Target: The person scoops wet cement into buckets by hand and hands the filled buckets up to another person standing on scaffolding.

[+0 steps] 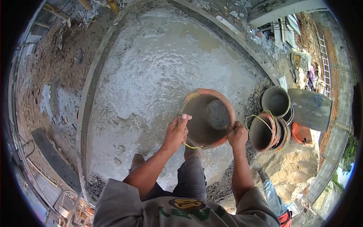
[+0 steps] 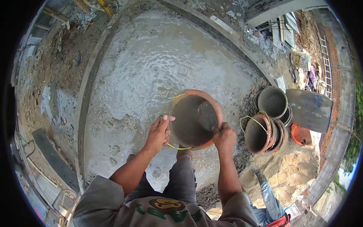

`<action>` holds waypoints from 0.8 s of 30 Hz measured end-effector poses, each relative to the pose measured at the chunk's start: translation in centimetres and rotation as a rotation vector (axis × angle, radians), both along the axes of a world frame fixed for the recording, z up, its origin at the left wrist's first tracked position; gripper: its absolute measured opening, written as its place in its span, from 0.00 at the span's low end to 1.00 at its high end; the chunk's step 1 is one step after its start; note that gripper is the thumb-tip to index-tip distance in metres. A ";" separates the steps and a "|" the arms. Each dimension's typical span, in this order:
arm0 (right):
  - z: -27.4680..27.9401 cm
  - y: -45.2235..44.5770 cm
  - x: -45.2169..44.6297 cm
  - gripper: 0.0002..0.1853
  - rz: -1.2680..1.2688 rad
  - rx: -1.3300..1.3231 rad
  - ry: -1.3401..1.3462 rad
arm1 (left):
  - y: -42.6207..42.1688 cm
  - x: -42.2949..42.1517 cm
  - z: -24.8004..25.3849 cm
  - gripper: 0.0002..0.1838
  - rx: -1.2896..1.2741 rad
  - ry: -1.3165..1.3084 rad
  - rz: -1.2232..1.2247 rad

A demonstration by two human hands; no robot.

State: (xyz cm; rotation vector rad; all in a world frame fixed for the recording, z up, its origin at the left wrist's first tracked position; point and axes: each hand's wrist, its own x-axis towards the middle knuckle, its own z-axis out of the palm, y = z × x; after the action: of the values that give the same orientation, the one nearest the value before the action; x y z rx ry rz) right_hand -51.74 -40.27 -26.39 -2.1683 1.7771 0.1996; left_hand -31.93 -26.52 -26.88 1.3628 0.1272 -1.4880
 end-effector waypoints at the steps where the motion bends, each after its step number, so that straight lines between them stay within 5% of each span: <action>1: -1.0 -0.2 -1.2 0.12 -0.060 -0.052 0.058 | -2.2 -2.3 -1.8 0.27 0.016 -0.061 -0.061; 6: -15.1 -1.0 -6.7 0.19 -0.060 0.140 -0.053 | -11.9 -13.6 -16.9 0.33 0.222 -0.336 -0.321; 11: -17.0 -5.8 -11.5 0.13 0.126 0.340 -0.374 | -18.8 -18.3 -18.9 0.29 0.211 -0.498 -0.410; 15: -18.4 -8.9 -11.7 0.06 0.021 0.108 -0.363 | -21.4 -18.4 -18.9 0.23 0.336 -0.611 -0.483; 24: -19.0 -10.4 -9.5 0.11 -0.068 0.262 -0.373 | -19.1 -15.5 -20.1 0.19 0.309 -0.664 -0.566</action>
State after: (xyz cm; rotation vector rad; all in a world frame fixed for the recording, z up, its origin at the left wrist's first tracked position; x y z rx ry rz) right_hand -61.26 -50.64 -45.40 -1.8188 1.5173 0.0079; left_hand -47.46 -45.63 -47.01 2.2053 -0.5088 -1.4037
